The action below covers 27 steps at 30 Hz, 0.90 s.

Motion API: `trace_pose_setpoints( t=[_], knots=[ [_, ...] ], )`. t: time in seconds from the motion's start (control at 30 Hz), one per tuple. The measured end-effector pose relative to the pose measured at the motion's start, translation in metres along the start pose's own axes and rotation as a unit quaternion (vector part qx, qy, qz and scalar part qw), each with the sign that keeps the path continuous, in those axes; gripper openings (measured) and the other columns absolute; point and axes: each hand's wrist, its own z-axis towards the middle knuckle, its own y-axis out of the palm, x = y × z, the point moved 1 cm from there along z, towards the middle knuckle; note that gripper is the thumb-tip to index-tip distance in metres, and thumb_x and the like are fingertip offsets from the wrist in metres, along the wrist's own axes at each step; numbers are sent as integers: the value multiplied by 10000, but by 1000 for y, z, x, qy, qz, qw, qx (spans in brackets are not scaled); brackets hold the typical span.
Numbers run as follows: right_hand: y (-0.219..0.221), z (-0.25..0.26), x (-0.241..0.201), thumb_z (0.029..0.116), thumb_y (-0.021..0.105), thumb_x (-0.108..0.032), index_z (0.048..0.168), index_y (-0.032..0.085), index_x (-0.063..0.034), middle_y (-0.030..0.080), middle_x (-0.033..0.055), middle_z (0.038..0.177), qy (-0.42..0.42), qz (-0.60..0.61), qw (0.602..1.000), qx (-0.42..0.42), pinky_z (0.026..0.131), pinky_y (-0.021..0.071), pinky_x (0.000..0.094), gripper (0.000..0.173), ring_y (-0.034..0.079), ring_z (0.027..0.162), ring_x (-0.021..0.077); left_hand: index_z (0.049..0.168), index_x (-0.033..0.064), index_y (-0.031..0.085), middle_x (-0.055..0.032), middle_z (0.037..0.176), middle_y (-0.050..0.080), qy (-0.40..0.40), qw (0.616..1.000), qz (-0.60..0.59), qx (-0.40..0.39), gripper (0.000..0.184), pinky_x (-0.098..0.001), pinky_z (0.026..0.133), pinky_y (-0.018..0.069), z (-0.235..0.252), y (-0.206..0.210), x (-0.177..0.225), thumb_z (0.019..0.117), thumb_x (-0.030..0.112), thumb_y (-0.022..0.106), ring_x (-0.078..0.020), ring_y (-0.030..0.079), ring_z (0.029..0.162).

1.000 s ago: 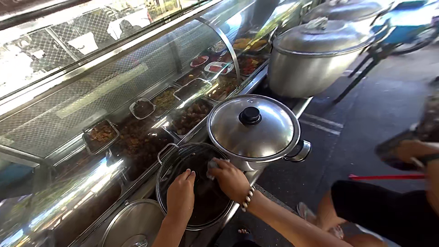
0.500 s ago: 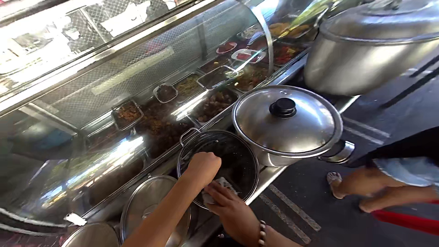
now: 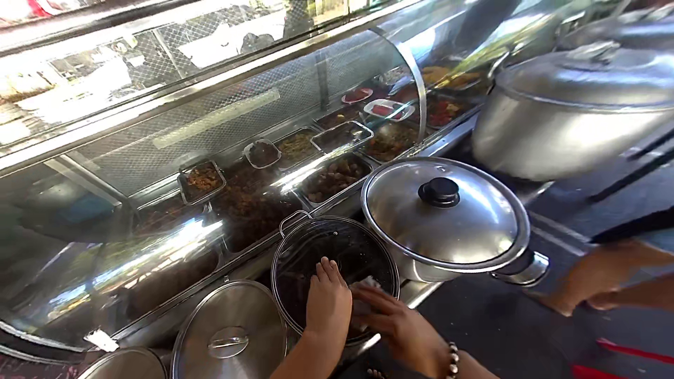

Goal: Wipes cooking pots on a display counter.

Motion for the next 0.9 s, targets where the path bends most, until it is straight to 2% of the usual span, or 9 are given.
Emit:
trace_pose_setpoints(
  t=[0.1,0.23,0.37,0.43,0.5,0.6,0.73,0.83,0.9],
  knots=[
    [-25,29,24,924,539,26,1171,770,-157,585,165,1454,118,-27,992,-36,1084,471,581,385,533,1368,391,1547,-114,278,-293,1606,316,-36,997,-10,65,515,-454,1127,392,1,20,11,1044,-23,343,-400,414,1450],
    [-33,110,29,1054,486,-105,1387,653,-178,470,192,1552,287,-82,942,-151,1165,372,546,380,439,1442,381,1551,-124,247,-299,1619,279,-54,997,-17,60,523,-461,1139,372,2,20,19,1044,-31,334,-405,376,1472],
    [-19,172,43,1061,488,-130,1429,605,-151,548,233,1448,337,-99,925,-143,1081,429,617,387,526,1335,438,1558,-126,212,-294,1639,230,-69,996,-44,44,530,-461,1149,356,3,18,24,1049,-28,325,-406,337,1491],
    [-17,198,54,1075,489,-173,1427,602,-129,622,236,1361,331,-70,930,-145,1035,445,654,372,590,1259,449,1568,-127,152,-308,1649,175,-79,995,-62,27,546,-475,1163,333,4,16,27,1057,-20,315,-421,293,1507],
    [-13,220,59,1072,516,-171,1398,632,-115,642,206,1355,286,-26,936,-206,1077,419,630,350,588,1281,411,1572,-128,114,-311,1655,139,-86,993,-76,22,563,-480,1171,318,5,18,30,1060,-12,317,-424,267,1518],
    [3,239,31,1030,550,-39,1316,691,-86,593,150,1442,145,-10,926,-349,1166,370,514,322,520,1378,322,1572,-130,106,-320,1653,132,-90,993,-69,36,577,-476,1166,315,5,25,32,1050,-25,329,-418,268,1518],
    [9,234,2,987,563,68,1255,730,-71,486,166,1549,34,22,887,-459,1194,334,472,345,413,1470,330,1564,-126,188,-310,1633,231,-81,992,-53,78,568,-454,1135,353,3,30,30,1030,-35,359,-388,346,1490],
    [-14,203,2,1002,521,55,1261,729,-84,518,166,1522,53,10,900,-433,1191,334,490,360,440,1450,329,1573,-101,201,-287,1636,248,-80,991,-72,78,570,-437,1153,346,3,33,27,1029,-37,358,-375,344,1497],
    [-27,178,11,1045,503,-29,1314,706,-133,531,133,1519,116,3,928,-355,1161,383,503,353,485,1420,309,1577,-98,186,-279,1647,226,-79,990,-85,74,575,-437,1162,330,3,32,27,1032,-33,356,-374,321,1507]
  ],
)
